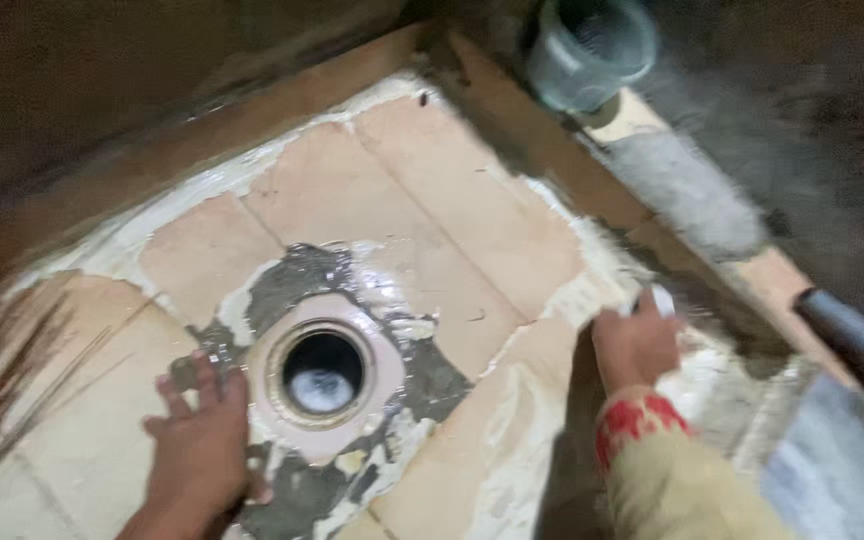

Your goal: The person scrubs a tiled bathroom floor using a traditional straw broom and a white scrubbing pad. They repeatedly apply water from a turquoise jug to the floor and the pad, focusing on the area around a central drain and the edges of the tiles. The person uses both hands to scrub the surface, occasionally rinsing the pad in a bucket.

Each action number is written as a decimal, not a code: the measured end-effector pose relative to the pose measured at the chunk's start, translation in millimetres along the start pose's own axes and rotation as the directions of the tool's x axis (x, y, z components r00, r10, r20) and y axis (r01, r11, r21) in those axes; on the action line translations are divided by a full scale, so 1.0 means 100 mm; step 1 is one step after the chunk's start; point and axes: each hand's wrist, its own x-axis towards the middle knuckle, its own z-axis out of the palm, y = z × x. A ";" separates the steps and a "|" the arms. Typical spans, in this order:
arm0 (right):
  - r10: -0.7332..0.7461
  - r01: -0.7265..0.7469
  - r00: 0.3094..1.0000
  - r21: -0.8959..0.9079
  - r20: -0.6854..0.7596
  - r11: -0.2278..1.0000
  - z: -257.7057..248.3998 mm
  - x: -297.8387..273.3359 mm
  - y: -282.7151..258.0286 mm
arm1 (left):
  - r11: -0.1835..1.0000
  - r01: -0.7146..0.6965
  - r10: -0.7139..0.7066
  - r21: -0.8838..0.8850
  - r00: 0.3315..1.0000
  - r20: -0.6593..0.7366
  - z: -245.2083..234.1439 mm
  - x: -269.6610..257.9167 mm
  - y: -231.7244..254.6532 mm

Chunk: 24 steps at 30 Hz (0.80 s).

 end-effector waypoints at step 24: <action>-0.631 0.629 0.774 -0.160 0.046 0.761 0.23 0.42 -0.56 | 0.998 -0.028 0.030 0.050 0.999 -0.043 0.17 0.09 -0.05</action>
